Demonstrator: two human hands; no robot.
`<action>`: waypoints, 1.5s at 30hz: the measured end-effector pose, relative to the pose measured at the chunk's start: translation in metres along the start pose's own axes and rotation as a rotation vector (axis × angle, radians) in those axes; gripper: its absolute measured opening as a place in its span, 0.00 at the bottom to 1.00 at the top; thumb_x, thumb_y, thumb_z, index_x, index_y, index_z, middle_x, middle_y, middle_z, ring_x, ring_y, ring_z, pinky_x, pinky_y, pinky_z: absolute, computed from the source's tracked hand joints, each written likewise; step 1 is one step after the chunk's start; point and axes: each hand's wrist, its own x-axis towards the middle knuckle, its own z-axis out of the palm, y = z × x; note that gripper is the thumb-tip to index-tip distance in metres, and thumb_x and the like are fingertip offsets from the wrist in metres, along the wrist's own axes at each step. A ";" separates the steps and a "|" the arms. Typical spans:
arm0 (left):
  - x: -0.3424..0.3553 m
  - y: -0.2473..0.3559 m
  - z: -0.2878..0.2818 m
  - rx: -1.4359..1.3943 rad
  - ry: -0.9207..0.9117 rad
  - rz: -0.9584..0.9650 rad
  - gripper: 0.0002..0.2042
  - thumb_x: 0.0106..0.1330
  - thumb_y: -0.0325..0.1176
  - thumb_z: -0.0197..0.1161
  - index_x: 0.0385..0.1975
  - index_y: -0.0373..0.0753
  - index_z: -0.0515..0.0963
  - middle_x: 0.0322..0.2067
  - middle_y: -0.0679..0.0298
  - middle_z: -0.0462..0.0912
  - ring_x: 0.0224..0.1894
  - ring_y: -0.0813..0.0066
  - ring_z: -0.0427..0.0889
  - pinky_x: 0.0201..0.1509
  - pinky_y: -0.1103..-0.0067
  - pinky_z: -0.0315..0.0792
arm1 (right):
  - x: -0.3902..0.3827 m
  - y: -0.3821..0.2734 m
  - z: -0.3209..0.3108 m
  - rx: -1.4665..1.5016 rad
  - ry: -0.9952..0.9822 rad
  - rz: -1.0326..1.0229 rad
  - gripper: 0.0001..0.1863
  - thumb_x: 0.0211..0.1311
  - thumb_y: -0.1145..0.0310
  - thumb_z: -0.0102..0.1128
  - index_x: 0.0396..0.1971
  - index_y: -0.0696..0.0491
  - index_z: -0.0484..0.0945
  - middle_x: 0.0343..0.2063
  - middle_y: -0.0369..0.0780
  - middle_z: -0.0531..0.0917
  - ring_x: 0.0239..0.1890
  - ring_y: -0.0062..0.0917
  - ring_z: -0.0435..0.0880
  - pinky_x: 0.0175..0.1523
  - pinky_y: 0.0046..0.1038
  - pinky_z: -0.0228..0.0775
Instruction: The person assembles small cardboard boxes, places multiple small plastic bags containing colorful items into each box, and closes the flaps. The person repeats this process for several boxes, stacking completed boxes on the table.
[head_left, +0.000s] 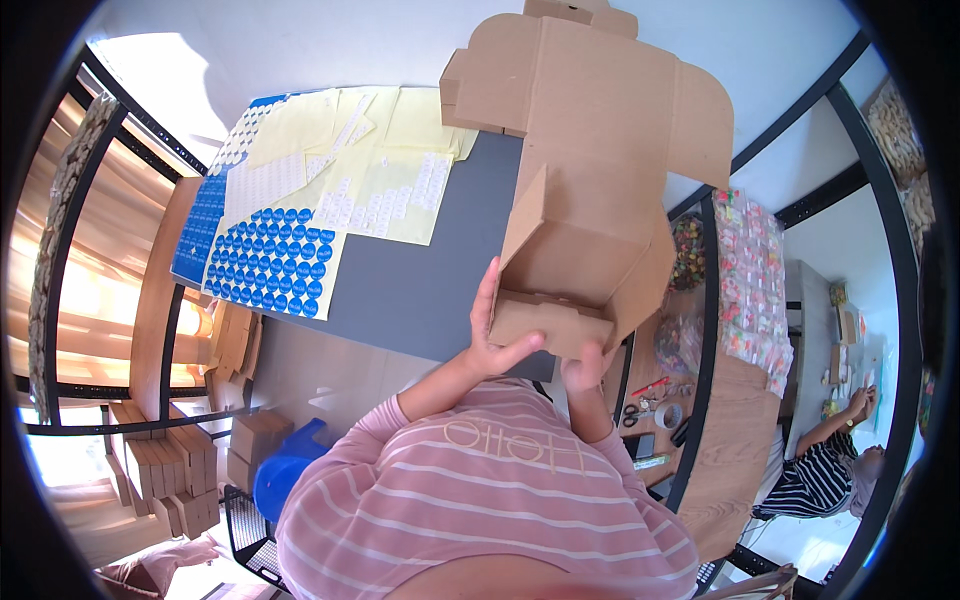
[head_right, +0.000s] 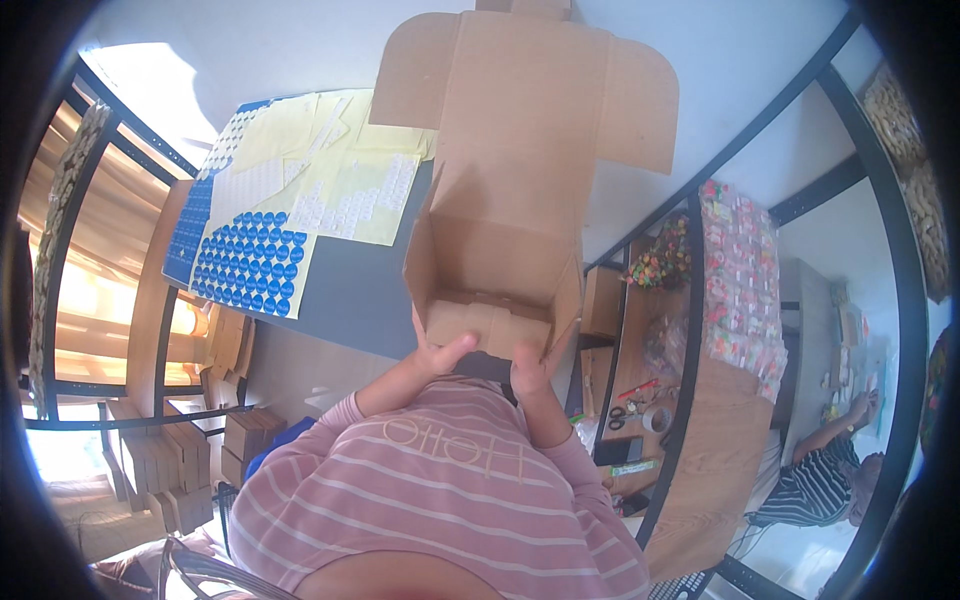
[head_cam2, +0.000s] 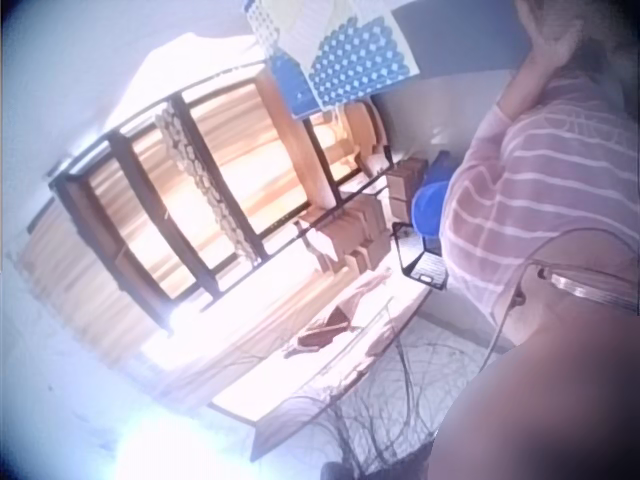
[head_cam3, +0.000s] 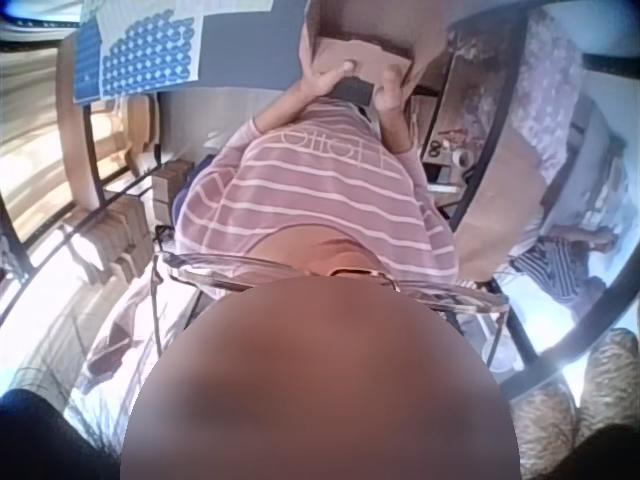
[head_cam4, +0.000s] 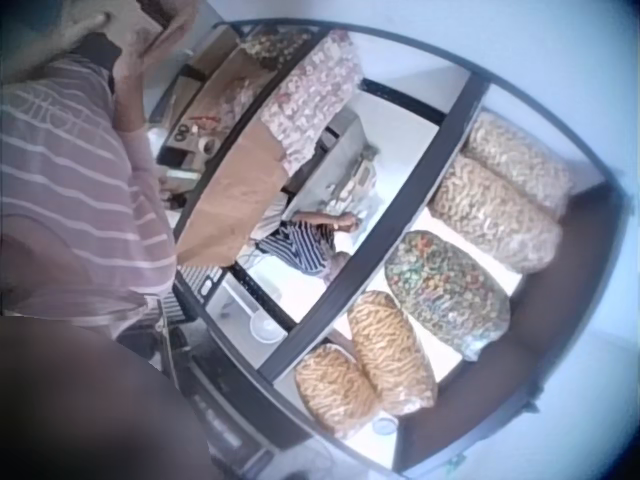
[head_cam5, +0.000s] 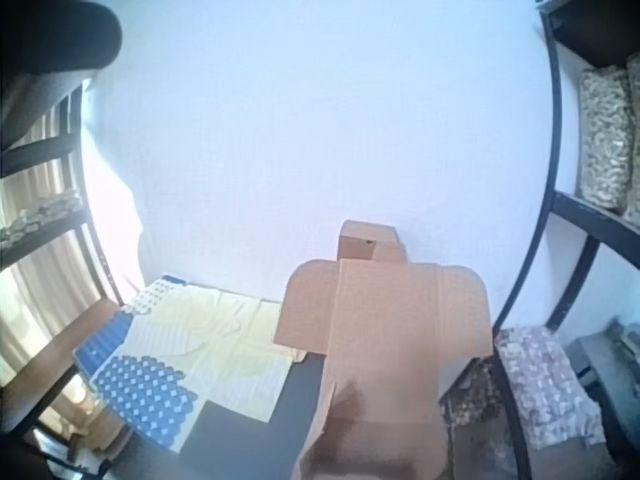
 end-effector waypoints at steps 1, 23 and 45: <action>0.000 0.002 0.002 0.009 0.021 -0.019 0.43 0.54 0.22 0.62 0.68 0.35 0.43 0.63 0.50 0.58 0.64 0.62 0.62 0.63 0.68 0.61 | 0.001 -0.005 0.004 -0.053 0.050 0.089 0.45 0.58 0.55 0.60 0.66 0.58 0.44 0.60 0.45 0.62 0.59 0.30 0.67 0.60 0.33 0.61; -0.018 0.031 -0.033 0.507 0.248 -0.474 0.34 0.60 0.23 0.58 0.65 0.34 0.50 0.61 0.54 0.57 0.64 0.63 0.59 0.65 0.71 0.55 | 0.016 -0.007 -0.007 -0.641 -0.087 0.204 0.28 0.60 0.68 0.58 0.60 0.57 0.63 0.50 0.43 0.72 0.49 0.26 0.72 0.50 0.27 0.67; -0.009 0.024 -0.019 1.160 0.459 0.015 0.31 0.63 0.37 0.58 0.61 0.35 0.50 0.61 0.57 0.53 0.53 0.68 0.56 0.58 0.70 0.52 | 0.018 -0.138 -0.489 -0.422 1.396 0.198 0.23 0.60 0.69 0.61 0.53 0.60 0.66 0.41 0.40 0.77 0.41 0.22 0.77 0.43 0.25 0.73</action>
